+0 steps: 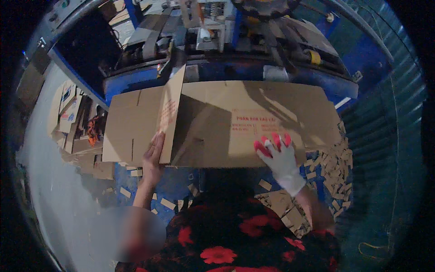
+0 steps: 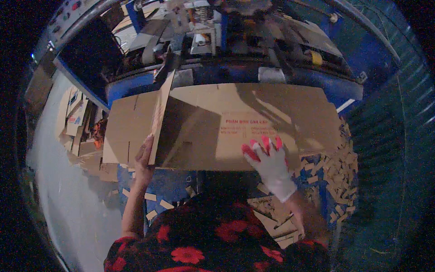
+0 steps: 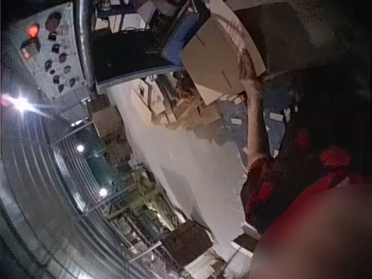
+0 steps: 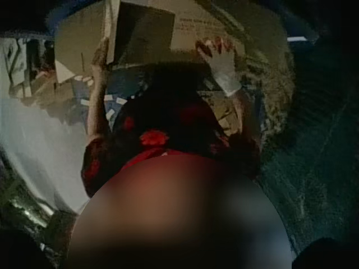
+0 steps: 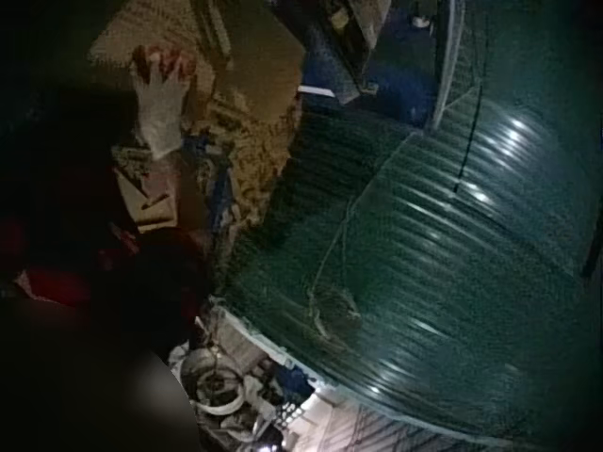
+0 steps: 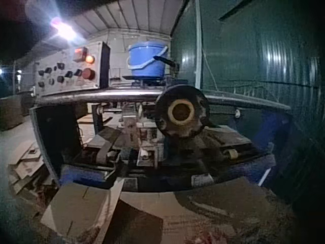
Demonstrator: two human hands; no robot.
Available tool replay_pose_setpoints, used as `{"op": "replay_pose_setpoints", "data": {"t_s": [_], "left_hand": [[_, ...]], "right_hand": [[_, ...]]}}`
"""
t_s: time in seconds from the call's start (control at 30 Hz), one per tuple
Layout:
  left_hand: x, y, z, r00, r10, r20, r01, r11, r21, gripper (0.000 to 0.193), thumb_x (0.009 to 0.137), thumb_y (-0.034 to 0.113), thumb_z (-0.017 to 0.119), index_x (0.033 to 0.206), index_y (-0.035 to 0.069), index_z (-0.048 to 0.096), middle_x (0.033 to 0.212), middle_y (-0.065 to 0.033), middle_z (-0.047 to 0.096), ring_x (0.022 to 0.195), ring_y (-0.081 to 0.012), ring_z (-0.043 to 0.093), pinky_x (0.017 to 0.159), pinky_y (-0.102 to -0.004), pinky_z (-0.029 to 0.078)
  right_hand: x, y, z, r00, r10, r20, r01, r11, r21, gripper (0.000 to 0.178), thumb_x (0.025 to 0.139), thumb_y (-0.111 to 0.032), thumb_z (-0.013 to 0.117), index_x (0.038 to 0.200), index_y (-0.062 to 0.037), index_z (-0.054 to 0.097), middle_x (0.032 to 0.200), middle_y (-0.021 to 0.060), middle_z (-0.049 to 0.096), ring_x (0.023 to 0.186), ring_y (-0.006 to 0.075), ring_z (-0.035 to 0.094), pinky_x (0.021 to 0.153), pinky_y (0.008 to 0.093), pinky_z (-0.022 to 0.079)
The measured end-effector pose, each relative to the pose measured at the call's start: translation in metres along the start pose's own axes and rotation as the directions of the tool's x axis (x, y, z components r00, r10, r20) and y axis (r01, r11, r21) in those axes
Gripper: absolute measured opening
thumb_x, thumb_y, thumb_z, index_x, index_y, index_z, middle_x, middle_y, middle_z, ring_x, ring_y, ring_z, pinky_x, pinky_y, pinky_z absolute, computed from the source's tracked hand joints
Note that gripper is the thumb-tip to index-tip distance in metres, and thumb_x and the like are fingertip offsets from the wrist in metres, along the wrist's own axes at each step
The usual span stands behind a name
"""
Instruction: The person repeatedly folds flat cardboard sheets into box shapes using a machine. They feed each sheet into the machine, fold the flaps, and place the finished box aside.
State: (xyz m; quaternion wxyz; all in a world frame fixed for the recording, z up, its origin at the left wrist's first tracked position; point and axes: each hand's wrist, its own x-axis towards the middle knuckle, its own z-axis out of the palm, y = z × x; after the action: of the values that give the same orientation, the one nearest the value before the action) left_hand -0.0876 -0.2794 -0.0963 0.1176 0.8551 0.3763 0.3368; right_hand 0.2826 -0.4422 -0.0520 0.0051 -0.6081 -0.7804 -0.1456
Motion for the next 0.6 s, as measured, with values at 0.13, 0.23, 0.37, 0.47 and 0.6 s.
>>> {"op": "replay_pose_setpoints", "data": {"t_s": [0.13, 0.23, 0.37, 0.47, 0.6], "left_hand": [[0.055, -0.004, 0.029, 0.996, 0.084, -0.008, -0.084, 0.996, -0.026, 0.068, 0.072, -0.006, 0.061, 0.137, 0.003, 0.044, 0.135, -0.0194, 0.050, 0.127, -0.0370, 0.045, 0.105, -0.0408, 0.039], [0.089, -0.012, 0.047, 0.990, 0.134, -0.035, -0.133, 0.991, 0.024, 0.064, 0.075, -0.005, 0.059, 0.137, 0.003, 0.043, 0.135, -0.0188, 0.049, 0.128, -0.0367, 0.044, 0.105, -0.0411, 0.038], [0.131, -0.033, 0.070, 0.992, 0.121, -0.038, -0.120, 0.992, 0.044, 0.066, 0.075, -0.001, 0.062, 0.137, 0.003, 0.043, 0.135, -0.0183, 0.049, 0.128, -0.0370, 0.044, 0.106, -0.0409, 0.038], [0.167, -0.056, 0.084, 0.984, 0.177, 0.010, -0.177, 0.981, 0.080, 0.065, 0.075, 0.001, 0.060, 0.138, 0.003, 0.042, 0.137, -0.0183, 0.047, 0.129, -0.0367, 0.041, 0.107, -0.0402, 0.036], [0.207, -0.077, 0.104, 0.980, 0.192, 0.060, -0.199, 0.968, 0.151, 0.052, 0.087, 0.008, 0.045, 0.138, 0.004, 0.042, 0.141, -0.0164, 0.042, 0.134, -0.0336, 0.036, 0.111, -0.0399, 0.030]], "right_hand": [[0.035, 0.051, 0.030, 0.999, 0.020, 0.027, -0.020, 1.000, 0.013, 0.055, 0.074, -0.006, 0.058, 0.125, -0.0247, 0.056, 0.135, 0.0096, 0.046, 0.117, 0.0354, 0.048, 0.099, 0.0524, 0.037], [0.068, 0.087, 0.048, 0.995, -0.002, 0.097, 0.017, 0.987, -0.159, 0.050, 0.083, -0.013, 0.050, 0.132, -0.0247, 0.050, 0.131, 0.0053, 0.051, 0.118, 0.0330, 0.049, 0.102, 0.0474, 0.038], [0.094, 0.114, 0.061, 0.993, -0.016, -0.116, 0.015, 1.000, -0.010, 0.057, 0.077, 0.001, 0.052, 0.128, -0.0237, 0.053, 0.128, 0.0084, 0.054, 0.118, 0.0338, 0.049, 0.100, 0.0456, 0.039], [0.126, 0.141, 0.073, 0.988, -0.007, -0.155, 0.022, 0.995, 0.093, 0.060, 0.075, 0.002, 0.053, 0.129, -0.0239, 0.052, 0.129, 0.0112, 0.053, 0.120, 0.0366, 0.047, 0.101, 0.0504, 0.038], [0.170, 0.174, 0.094, 0.995, -0.090, -0.038, 0.089, 0.995, -0.045, 0.059, 0.080, -0.002, 0.051, 0.134, -0.0257, 0.047, 0.133, 0.0109, 0.049, 0.119, 0.0350, 0.049, 0.102, 0.0534, 0.036]]}}
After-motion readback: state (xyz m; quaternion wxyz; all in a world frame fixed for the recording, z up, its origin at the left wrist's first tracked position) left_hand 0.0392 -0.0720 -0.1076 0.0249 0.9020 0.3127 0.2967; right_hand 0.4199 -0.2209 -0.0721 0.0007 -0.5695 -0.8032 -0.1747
